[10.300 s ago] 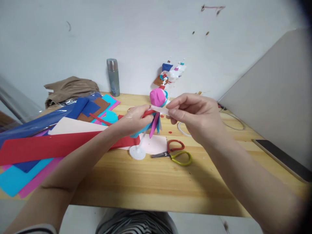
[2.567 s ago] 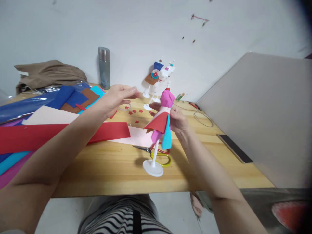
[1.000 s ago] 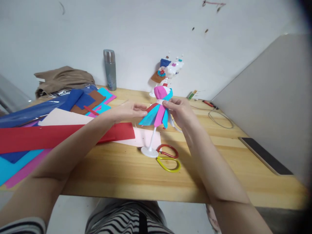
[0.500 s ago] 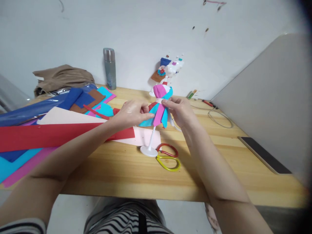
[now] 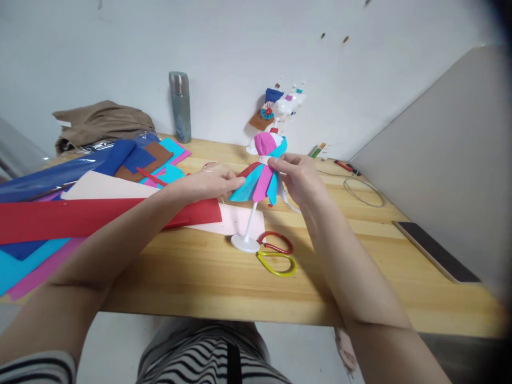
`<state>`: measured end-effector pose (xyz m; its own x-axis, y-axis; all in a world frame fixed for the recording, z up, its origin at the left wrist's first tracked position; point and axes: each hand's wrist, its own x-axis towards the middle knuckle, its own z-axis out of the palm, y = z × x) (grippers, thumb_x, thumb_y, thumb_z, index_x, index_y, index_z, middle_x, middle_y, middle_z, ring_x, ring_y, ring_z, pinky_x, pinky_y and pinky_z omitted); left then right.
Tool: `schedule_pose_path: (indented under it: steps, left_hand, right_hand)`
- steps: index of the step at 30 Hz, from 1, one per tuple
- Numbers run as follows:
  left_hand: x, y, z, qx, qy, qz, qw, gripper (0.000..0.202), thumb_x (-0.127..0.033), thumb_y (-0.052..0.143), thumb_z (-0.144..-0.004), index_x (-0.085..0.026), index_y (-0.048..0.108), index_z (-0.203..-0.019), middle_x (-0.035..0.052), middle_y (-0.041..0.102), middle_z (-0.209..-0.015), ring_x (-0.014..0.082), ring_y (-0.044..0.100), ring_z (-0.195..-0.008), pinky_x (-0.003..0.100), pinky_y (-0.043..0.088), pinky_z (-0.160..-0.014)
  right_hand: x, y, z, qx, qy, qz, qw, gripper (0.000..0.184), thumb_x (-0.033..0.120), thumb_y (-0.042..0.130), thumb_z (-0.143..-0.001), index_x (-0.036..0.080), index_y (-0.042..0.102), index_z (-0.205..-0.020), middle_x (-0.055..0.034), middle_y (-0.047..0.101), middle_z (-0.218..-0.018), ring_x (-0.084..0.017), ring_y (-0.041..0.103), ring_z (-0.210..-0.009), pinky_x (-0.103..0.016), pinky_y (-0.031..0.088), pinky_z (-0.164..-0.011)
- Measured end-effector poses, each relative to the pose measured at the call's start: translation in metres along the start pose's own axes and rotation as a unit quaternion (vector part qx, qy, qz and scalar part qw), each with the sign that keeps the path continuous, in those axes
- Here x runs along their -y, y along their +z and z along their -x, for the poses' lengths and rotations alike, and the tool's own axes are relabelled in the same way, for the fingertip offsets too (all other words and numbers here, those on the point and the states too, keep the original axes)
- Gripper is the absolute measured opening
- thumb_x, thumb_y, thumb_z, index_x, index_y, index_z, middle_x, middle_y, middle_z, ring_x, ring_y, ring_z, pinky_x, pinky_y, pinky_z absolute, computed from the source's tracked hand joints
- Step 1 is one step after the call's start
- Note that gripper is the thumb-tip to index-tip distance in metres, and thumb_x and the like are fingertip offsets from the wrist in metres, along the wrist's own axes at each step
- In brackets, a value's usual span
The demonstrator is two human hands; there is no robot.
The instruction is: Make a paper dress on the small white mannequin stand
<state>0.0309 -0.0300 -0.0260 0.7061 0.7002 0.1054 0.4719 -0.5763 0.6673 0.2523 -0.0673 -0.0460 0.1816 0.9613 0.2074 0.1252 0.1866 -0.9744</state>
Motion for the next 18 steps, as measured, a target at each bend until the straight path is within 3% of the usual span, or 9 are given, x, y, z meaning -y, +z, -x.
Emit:
schedule_pose_path:
  steps: [3,4,10,18]
  left_hand:
    - [-0.0012,-0.0026,-0.0003,0.094,-0.033,0.015,0.995,0.049,-0.043,0.051,-0.089,-0.019,0.041,-0.048,-0.0019,0.040,-0.050,0.0108,0.035,-0.051,0.028,0.028,-0.058]
    - [-0.0012,-0.0035,-0.0007,0.098,-0.036,0.022,0.994,0.047,-0.042,0.052,-0.088,-0.019,0.040,-0.048,-0.0024,0.039,-0.050,0.0106,0.033,-0.051,0.028,0.027,-0.058]
    - [0.0046,-0.0051,-0.0029,0.075,-0.026,0.033,0.996,0.039,-0.036,0.063,-0.077,-0.020,0.040,-0.050,-0.0014,0.043,-0.055,0.0128,0.039,-0.057,0.029,0.027,-0.058]
    - [0.0066,-0.0083,-0.0024,0.071,-0.062,0.045,0.995,0.025,-0.037,0.072,-0.070,-0.019,0.058,-0.057,0.0036,0.065,-0.071,0.0160,0.056,-0.070,0.029,0.037,-0.065]
  right_hand:
    - [-0.0001,-0.0009,-0.0003,-0.004,-0.004,0.004,1.000,0.035,0.046,0.085,-0.061,0.024,0.058,-0.057,-0.0007,0.056,-0.064,-0.016,0.051,-0.061,-0.035,0.044,-0.062]
    - [0.0000,-0.0009,-0.0002,-0.005,-0.004,0.002,1.000,0.035,0.046,0.085,-0.061,0.024,0.059,-0.056,-0.0007,0.056,-0.063,-0.016,0.051,-0.060,-0.035,0.044,-0.061]
    - [0.0042,0.0012,0.0022,-0.003,0.016,-0.019,1.000,0.036,0.048,0.085,-0.058,0.025,0.058,-0.056,-0.0014,0.057,-0.059,-0.016,0.049,-0.055,-0.035,0.042,-0.054]
    - [0.0080,0.0019,0.0034,-0.008,0.015,-0.024,1.000,0.037,0.046,0.086,-0.055,0.026,0.055,-0.056,-0.0002,0.057,-0.059,-0.016,0.050,-0.057,-0.035,0.044,-0.058]
